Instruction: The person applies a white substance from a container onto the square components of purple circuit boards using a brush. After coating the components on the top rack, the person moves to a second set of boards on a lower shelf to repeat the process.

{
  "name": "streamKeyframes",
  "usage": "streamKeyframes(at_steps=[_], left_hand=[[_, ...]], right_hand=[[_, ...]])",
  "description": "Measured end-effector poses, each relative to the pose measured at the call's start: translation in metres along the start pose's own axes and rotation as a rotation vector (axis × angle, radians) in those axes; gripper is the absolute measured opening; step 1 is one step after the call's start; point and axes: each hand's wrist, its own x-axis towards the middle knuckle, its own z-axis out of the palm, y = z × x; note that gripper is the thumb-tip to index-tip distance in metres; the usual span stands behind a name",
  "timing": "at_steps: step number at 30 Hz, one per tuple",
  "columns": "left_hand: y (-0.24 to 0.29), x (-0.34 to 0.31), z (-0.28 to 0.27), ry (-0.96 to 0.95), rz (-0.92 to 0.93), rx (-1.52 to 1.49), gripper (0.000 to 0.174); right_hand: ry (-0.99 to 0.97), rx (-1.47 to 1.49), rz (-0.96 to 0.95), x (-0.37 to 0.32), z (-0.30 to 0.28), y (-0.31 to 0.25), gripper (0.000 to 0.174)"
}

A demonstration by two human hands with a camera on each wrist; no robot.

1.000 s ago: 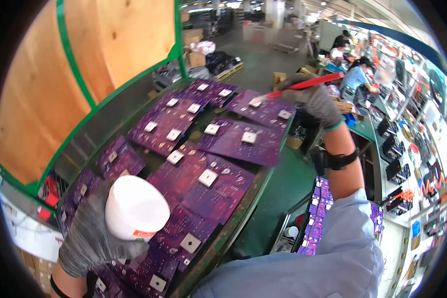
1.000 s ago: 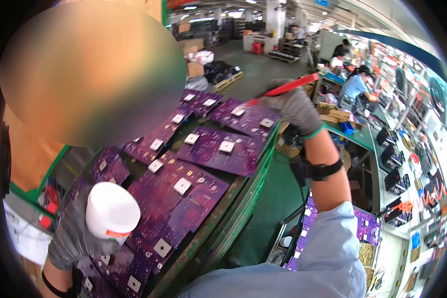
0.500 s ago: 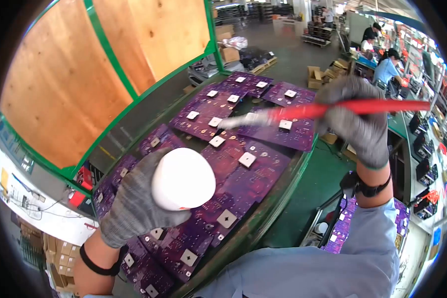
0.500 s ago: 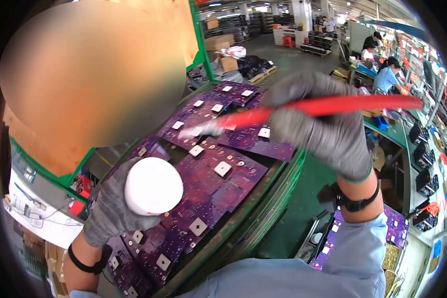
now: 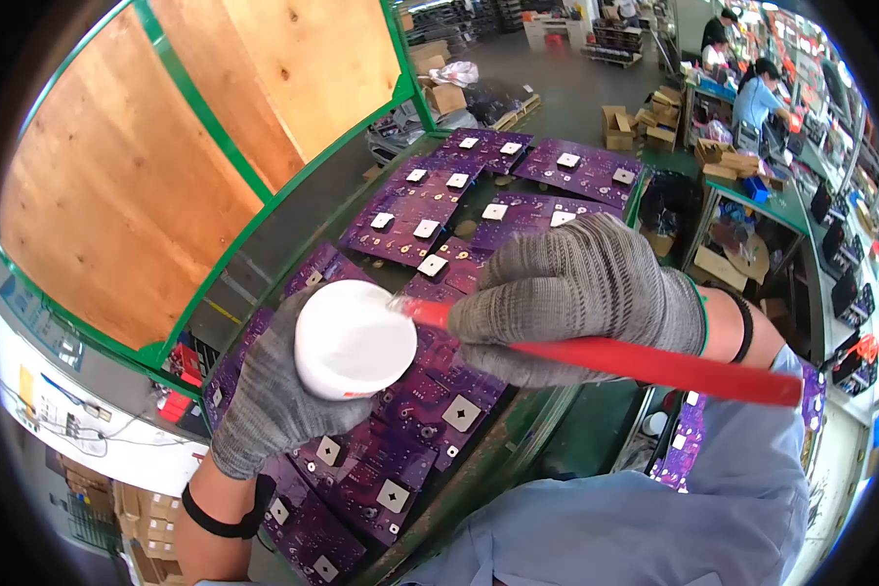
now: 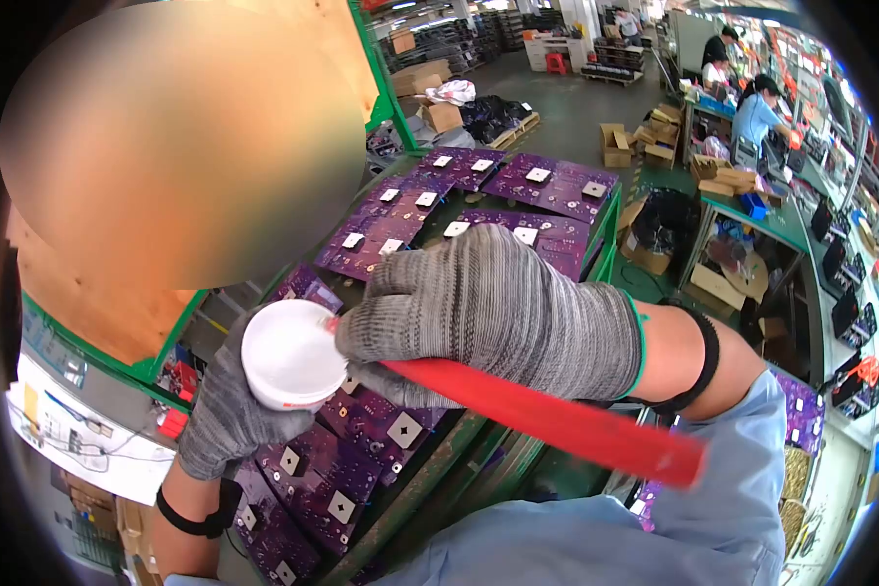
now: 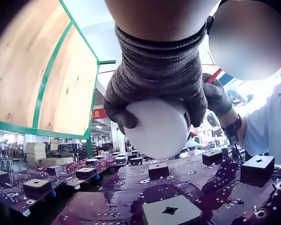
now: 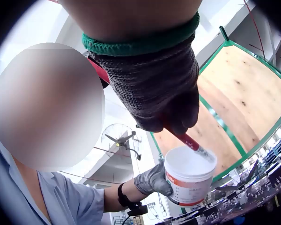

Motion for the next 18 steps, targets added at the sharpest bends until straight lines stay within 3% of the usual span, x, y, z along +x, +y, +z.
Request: streamKeyframes(at_steps=[3,9,10,13,14,18], left_hand=[[-0.006,-0.007,0.003,0.029,0.052,0.019,0.099],[0.010,-0.001,0.007,-0.125,0.009,0.035,0.105],[0.007,-0.001,0.008,-0.150,0.014,0.026,0.106],[0.001,-0.002,0.009,-0.183,-0.008,-0.061,0.108],[0.004,-0.002,0.008,-0.191,-0.090,-0.119,0.107],[0.021,0.006,0.004,-0.194,-0.243,-0.280,0.104]], right_hand=[[0.082,0.159,0.012,0.001,0.008,0.001,0.016],[-0.125,0.263,-0.104,0.003,0.035,0.018,0.022],[-0.269,0.172,-0.065,0.005,0.025,0.010,0.021],[-0.266,0.094,-0.209,0.005,0.026,0.008,0.023],[-0.201,0.054,-0.269,0.000,0.030,0.012,0.027],[-0.081,-0.052,-0.306,-0.004,0.030,0.011,0.035]])
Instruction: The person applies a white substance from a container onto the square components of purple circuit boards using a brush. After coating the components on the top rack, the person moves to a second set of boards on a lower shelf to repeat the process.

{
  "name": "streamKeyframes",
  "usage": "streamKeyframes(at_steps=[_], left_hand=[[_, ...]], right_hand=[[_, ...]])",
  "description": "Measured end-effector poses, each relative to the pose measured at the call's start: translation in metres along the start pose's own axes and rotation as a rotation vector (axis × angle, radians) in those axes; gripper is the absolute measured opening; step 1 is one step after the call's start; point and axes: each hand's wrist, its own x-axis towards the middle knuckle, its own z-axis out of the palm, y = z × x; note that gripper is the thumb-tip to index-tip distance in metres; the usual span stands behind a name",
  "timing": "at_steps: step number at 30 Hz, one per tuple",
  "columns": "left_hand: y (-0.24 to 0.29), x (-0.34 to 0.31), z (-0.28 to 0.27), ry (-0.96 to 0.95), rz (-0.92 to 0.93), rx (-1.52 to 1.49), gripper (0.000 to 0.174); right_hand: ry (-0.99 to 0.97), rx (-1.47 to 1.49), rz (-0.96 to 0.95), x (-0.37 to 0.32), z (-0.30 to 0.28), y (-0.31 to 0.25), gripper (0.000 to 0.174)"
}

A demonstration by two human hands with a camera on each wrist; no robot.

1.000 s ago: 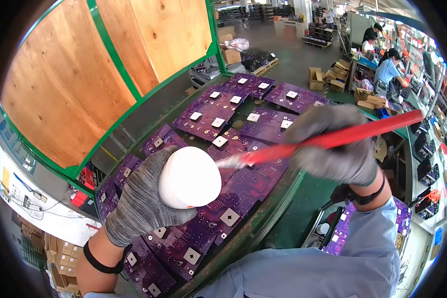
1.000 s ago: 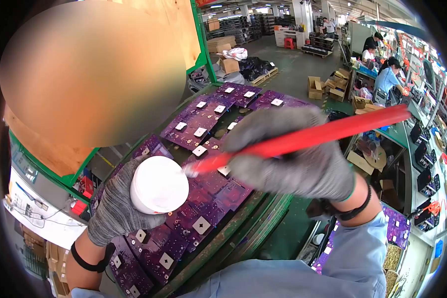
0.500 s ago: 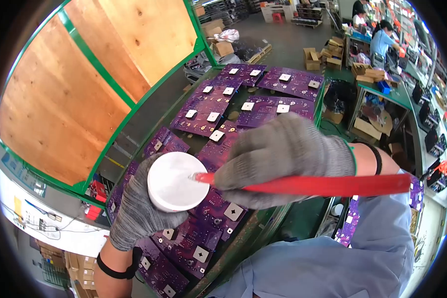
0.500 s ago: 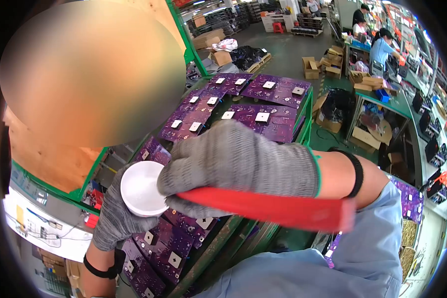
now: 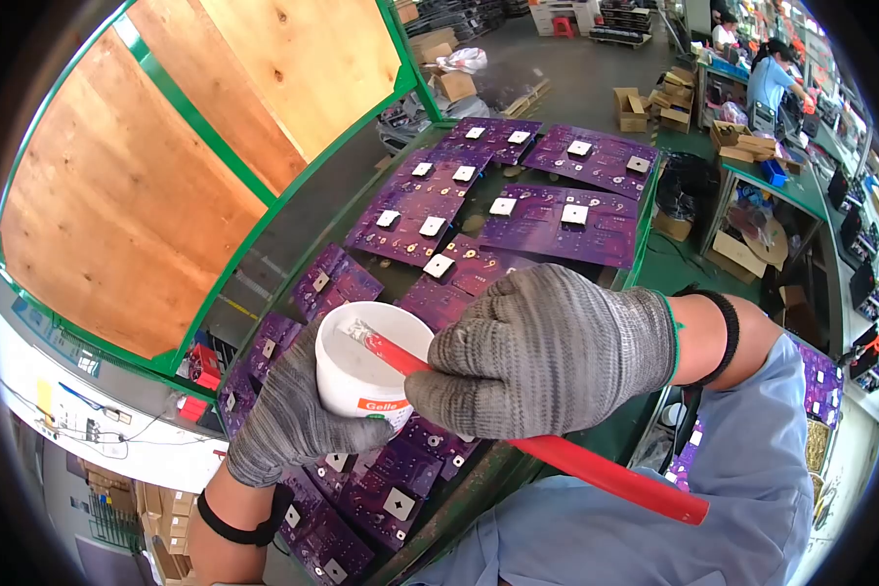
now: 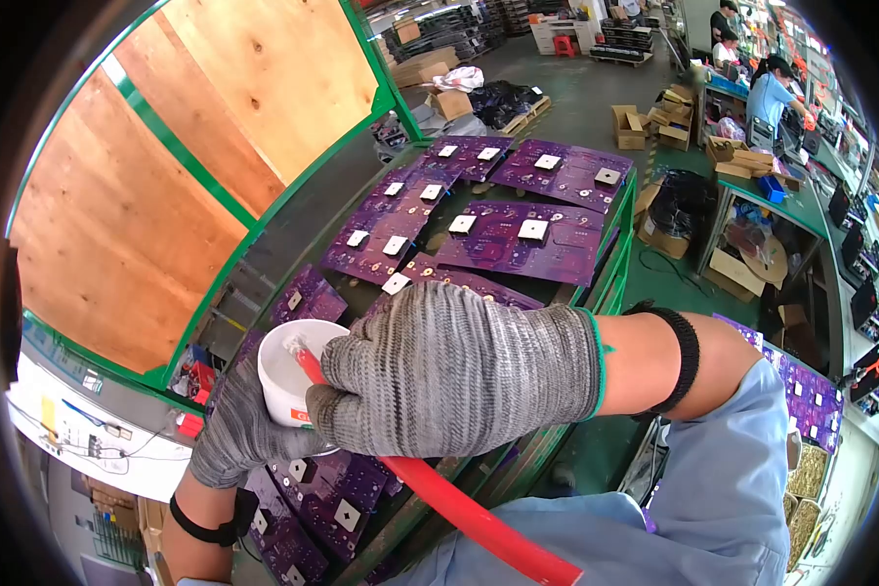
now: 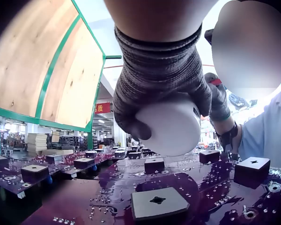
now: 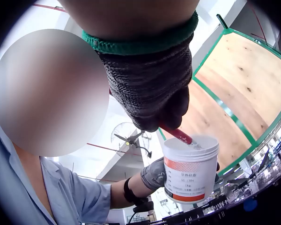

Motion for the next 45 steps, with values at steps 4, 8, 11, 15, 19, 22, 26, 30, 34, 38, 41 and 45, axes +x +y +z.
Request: streamKeyframes(at_steps=[4,8,11,15,19,22,26,30,34,38,41,45], left_hand=[[-0.003,0.002,-0.001,-0.007,-0.040,-0.059,0.102],[-0.004,0.004,0.001,0.042,0.042,0.074,0.092],[-0.007,0.007,0.001,0.051,0.110,0.105,0.086],[-0.011,0.002,0.002,0.069,-0.005,-0.035,0.094],[-0.010,0.002,0.001,0.082,-0.011,-0.076,0.101],[-0.012,0.006,0.005,0.087,-0.001,-0.043,0.104],[-0.007,0.007,0.010,0.078,0.005,-0.037,0.105],[-0.005,0.005,0.009,0.086,0.054,0.112,0.103],[-0.018,-0.001,0.006,0.091,-0.024,0.052,0.103],[-0.009,-0.004,0.007,0.107,-0.010,0.156,0.102],[-0.008,-0.007,0.008,0.131,-0.004,0.177,0.101],[-0.015,-0.004,0.008,0.109,-0.011,0.209,0.101]], right_hand=[[0.001,0.014,0.016,-0.004,-0.009,0.002,0.036],[-0.064,-0.064,0.132,-0.013,-0.046,-0.004,0.036],[-0.107,-0.181,0.502,-0.046,-0.068,0.000,0.026],[0.483,-0.145,0.807,-0.097,-0.099,0.044,0.024],[0.397,-0.305,1.173,-0.161,-0.122,0.093,0.029],[0.413,-0.192,1.368,-0.176,-0.122,0.101,0.029],[0.452,-0.023,1.428,-0.185,-0.116,0.105,0.030],[0.366,-0.197,1.373,-0.185,-0.126,0.118,0.024],[0.443,-0.195,1.280,-0.195,-0.110,0.135,0.032],[0.139,-0.541,1.308,-0.196,-0.120,0.143,0.037],[0.269,-0.382,1.388,-0.184,-0.116,0.141,0.038],[0.122,-0.500,1.345,-0.187,-0.112,0.149,0.038]])
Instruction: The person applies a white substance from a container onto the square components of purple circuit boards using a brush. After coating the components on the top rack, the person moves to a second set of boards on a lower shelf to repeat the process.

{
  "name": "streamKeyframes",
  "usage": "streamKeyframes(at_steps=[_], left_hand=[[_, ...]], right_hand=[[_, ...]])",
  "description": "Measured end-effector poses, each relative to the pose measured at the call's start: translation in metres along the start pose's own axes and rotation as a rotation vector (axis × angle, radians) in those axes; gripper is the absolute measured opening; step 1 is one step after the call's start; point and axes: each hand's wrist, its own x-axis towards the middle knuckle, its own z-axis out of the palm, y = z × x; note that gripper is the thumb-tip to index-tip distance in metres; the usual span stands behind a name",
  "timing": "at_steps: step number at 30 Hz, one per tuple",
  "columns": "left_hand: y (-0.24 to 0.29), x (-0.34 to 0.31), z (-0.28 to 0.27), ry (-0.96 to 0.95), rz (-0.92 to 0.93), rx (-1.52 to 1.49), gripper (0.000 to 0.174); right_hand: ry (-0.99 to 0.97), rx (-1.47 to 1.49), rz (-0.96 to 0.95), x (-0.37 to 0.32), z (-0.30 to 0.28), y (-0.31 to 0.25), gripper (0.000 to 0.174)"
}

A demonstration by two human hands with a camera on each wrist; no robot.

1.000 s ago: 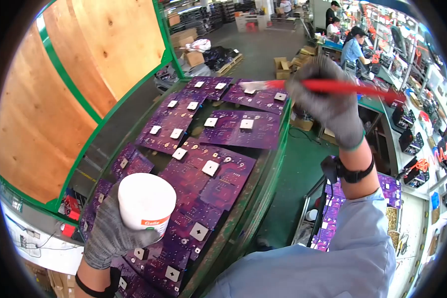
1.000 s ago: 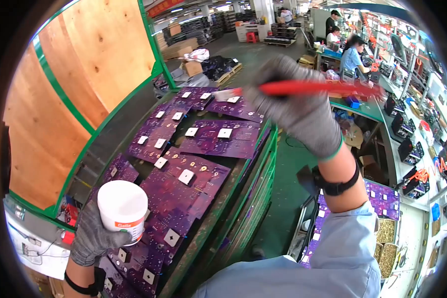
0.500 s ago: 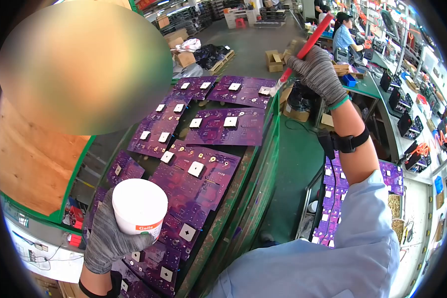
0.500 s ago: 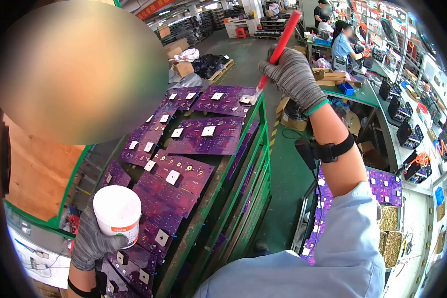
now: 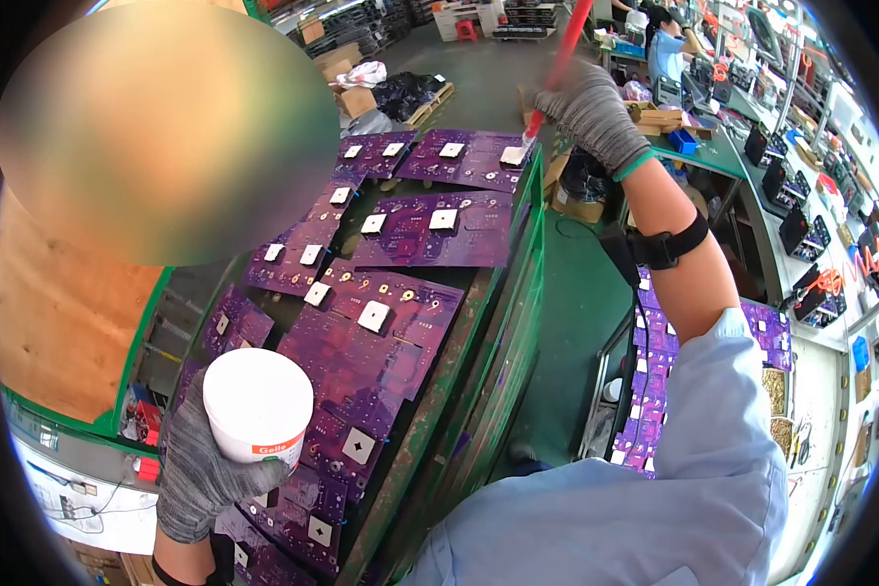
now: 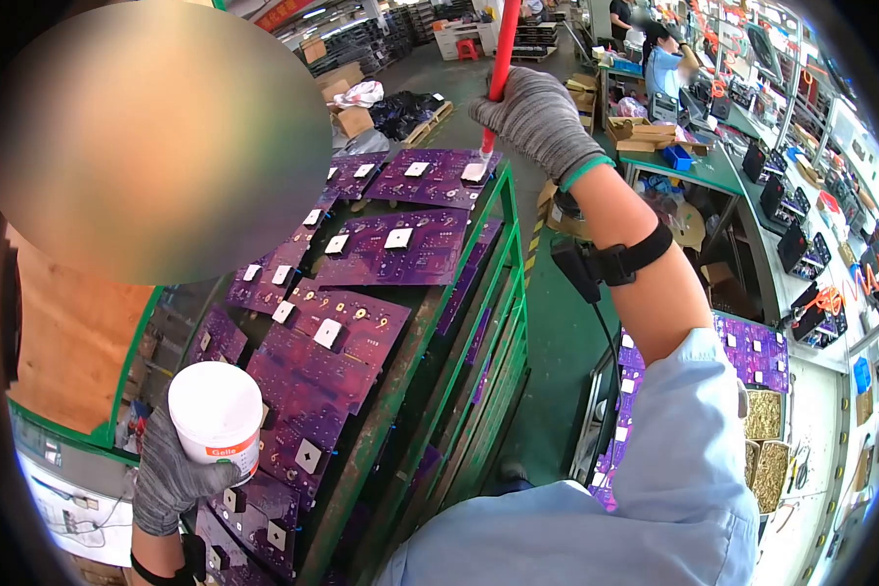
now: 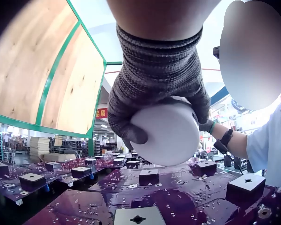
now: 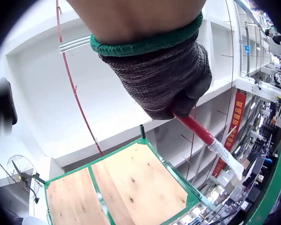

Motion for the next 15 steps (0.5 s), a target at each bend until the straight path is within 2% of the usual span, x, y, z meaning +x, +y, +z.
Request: streamKeyframes(at_steps=[2,6,8,10,11,12,14,15], left_hand=[[-0.005,-0.001,0.000,0.009,0.029,0.016,0.101],[0.001,-0.005,-0.002,0.035,0.016,-0.014,0.098],[0.006,-0.006,-0.005,0.035,0.043,0.010,0.098],[0.007,-0.006,-0.006,0.042,0.063,0.035,0.097],[0.007,-0.006,-0.007,0.039,0.059,0.037,0.096],[0.007,-0.006,-0.008,0.031,0.053,0.042,0.095],[0.009,-0.004,-0.008,0.022,0.047,0.070,0.094],[0.010,-0.002,-0.008,0.026,0.047,0.092,0.093]], right_hand=[[-0.012,-0.092,0.031,0.002,-0.009,-0.009,0.039],[0.051,-0.026,-0.030,0.010,0.007,-0.006,0.038],[0.066,-0.136,-0.045,0.009,0.006,-0.007,0.038],[0.020,-0.296,-0.051,0.011,-0.003,-0.013,0.039],[-0.056,-0.210,0.028,0.009,-0.013,-0.020,0.040],[-0.061,-0.206,0.030,0.012,-0.007,-0.015,0.040],[0.078,-0.183,-0.210,0.019,0.010,0.007,0.040],[0.090,-0.224,-0.214,0.019,0.017,0.007,0.040]])
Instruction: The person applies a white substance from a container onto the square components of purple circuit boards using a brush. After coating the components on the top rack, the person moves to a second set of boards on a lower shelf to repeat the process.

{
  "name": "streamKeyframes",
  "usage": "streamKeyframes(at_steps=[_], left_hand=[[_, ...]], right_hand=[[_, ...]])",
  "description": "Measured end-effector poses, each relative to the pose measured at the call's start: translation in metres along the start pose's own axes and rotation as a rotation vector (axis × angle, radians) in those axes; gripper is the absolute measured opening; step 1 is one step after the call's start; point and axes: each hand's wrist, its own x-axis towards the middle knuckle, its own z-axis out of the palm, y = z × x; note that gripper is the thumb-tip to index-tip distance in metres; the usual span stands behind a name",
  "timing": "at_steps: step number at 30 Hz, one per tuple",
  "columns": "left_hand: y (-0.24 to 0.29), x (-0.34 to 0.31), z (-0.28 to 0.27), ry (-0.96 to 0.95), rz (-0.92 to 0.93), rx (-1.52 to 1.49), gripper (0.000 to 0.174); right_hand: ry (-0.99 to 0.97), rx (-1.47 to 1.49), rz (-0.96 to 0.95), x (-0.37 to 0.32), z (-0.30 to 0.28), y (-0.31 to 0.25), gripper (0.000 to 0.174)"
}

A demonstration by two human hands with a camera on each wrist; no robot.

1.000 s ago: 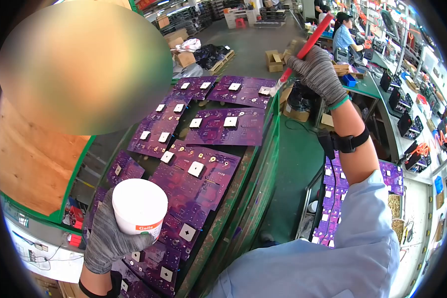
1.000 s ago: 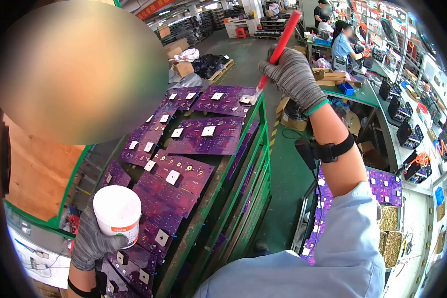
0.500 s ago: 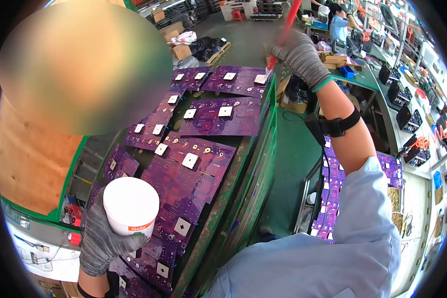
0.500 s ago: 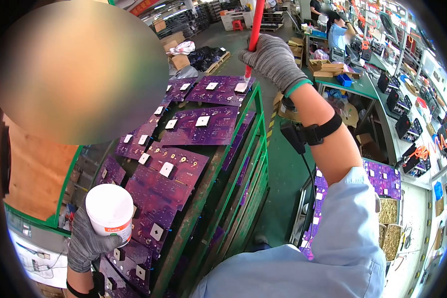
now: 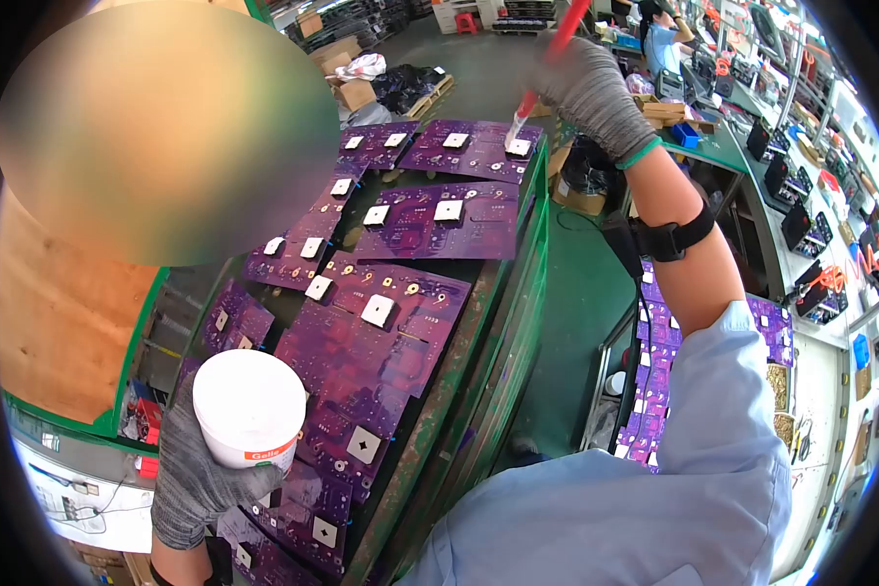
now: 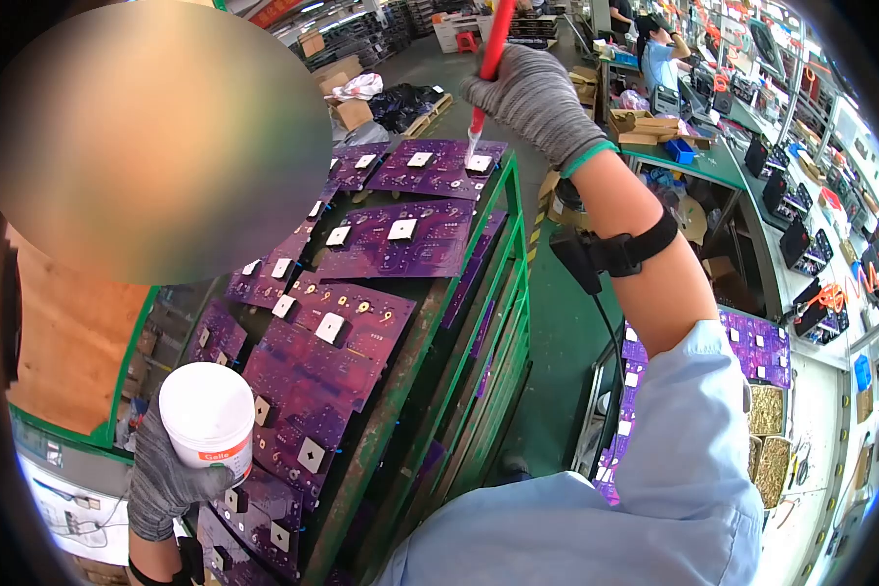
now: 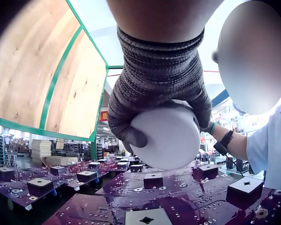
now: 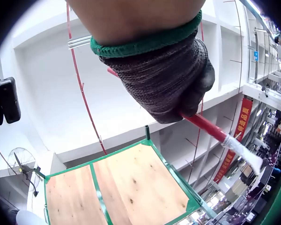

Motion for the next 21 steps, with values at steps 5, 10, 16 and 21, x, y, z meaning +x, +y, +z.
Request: streamKeyframes(at_steps=[5,10,16,21], left_hand=[[-0.004,0.003,0.002,-0.007,-0.007,-0.074,0.091],[0.004,0.006,0.002,-0.024,-0.027,-0.038,0.090],[-0.002,0.005,-0.003,-0.048,-0.021,-0.054,0.090],[-0.012,0.002,0.000,0.037,-0.089,-0.036,0.098]], right_hand=[[-0.076,0.075,0.017,-0.008,-0.019,-0.011,0.040],[-0.080,0.044,0.120,-0.009,-0.017,-0.030,0.038],[0.048,0.054,0.055,-0.008,-0.024,-0.027,0.043],[-0.128,-0.077,0.127,-0.008,-0.029,-0.020,0.044]])
